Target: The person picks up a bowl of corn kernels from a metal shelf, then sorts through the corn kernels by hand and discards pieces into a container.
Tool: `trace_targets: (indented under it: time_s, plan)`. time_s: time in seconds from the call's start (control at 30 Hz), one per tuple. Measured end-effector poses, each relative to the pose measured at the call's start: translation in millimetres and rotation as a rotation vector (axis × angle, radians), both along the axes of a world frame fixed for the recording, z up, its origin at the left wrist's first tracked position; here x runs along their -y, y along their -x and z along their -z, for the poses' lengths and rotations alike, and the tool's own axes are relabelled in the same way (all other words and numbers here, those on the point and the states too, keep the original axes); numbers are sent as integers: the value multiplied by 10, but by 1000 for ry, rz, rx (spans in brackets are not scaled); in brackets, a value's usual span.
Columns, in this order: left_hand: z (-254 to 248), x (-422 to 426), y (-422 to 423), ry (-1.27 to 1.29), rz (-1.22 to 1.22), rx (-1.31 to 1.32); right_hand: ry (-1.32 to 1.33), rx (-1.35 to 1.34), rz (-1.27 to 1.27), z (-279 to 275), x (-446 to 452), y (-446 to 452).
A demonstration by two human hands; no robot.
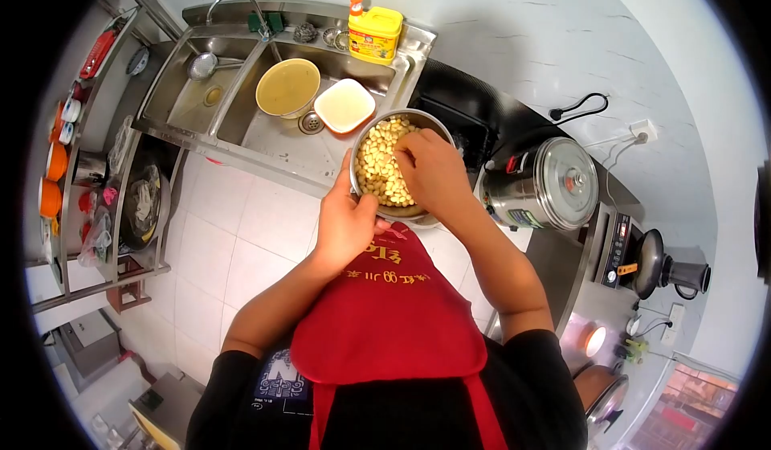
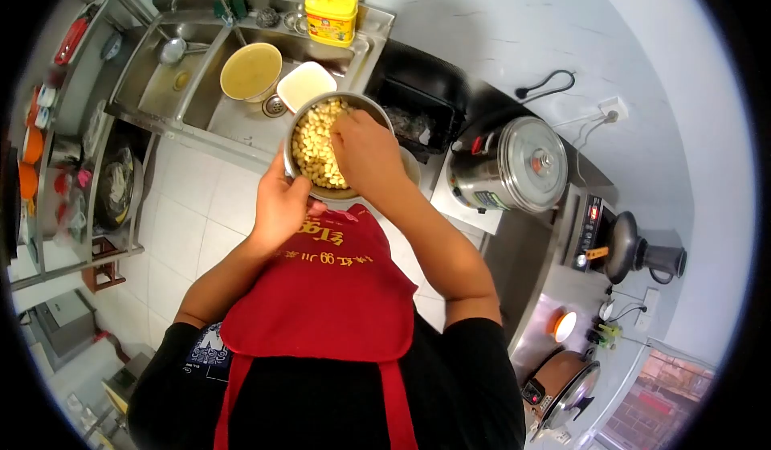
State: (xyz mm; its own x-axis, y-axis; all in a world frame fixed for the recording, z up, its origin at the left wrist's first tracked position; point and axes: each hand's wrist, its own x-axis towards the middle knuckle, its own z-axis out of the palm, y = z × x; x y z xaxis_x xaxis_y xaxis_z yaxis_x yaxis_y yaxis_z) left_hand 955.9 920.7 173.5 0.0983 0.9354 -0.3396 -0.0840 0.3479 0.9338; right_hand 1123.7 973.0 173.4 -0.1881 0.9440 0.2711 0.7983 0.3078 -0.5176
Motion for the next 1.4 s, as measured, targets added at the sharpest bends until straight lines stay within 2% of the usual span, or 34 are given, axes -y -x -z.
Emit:
trace_targets:
  time_s: [0.07, 0.1, 0.17, 0.2, 0.27, 0.4, 0.47, 0.53, 0.57, 0.6, 0.67, 0.73, 0.83, 0.9, 1.13, 1.4]
  plan:
    - [-10, -4, 1, 10, -5, -3, -10, -172, -23, -47, 44, -66]
    - [-12, 1, -2, 22, -8, -6, -9, -171, -25, -77, 74, -95]
    - [-13, -2, -9, 22, -19, 17, 359, -616, 89, -142, 146, -168]
    - [-16, -6, -11, 22, -29, 39, 359, -616, 90, -169, 177, -229]
    - [-22, -18, -13, 27, -38, 41, 434, -961, 106, -220, 218, -379]
    - [2, -47, 30, 21, 21, 28, 299, -1093, 182, -187, 357, -712]
    - [-39, -46, 19, 24, 20, 11, 270, -1071, 223, -38, 413, -932]
    - [-50, -60, 25, 26, 15, -10, 281, -864, 336, 251, 444, -1148]
    - [-38, -63, 23, 24, 13, -14, 256, -607, 365, 408, 467, -1240]
    - [-29, -65, 17, 21, 12, -17, 253, -609, 370, 435, 488, -1248]
    - [-19, -70, 16, 17, 21, -19, 27, -246, 326, 464, 522, -1248]
    - [-20, -70, 10, 17, 27, -24, 77, -278, 379, 204, 533, -1086]
    - [-25, -89, -7, 22, 41, -28, -19, -353, 332, -101, 493, -767]
    - [-9, -100, -10, 26, 49, -1, -63, -273, 68, -190, 431, -559]
    - [-31, -50, -56, -16, 8, 18, 99, 22, -66, -114, 149, -234]
    - [-33, -30, -44, 19, -29, 46, 136, 11, -89, -91, 122, -204]
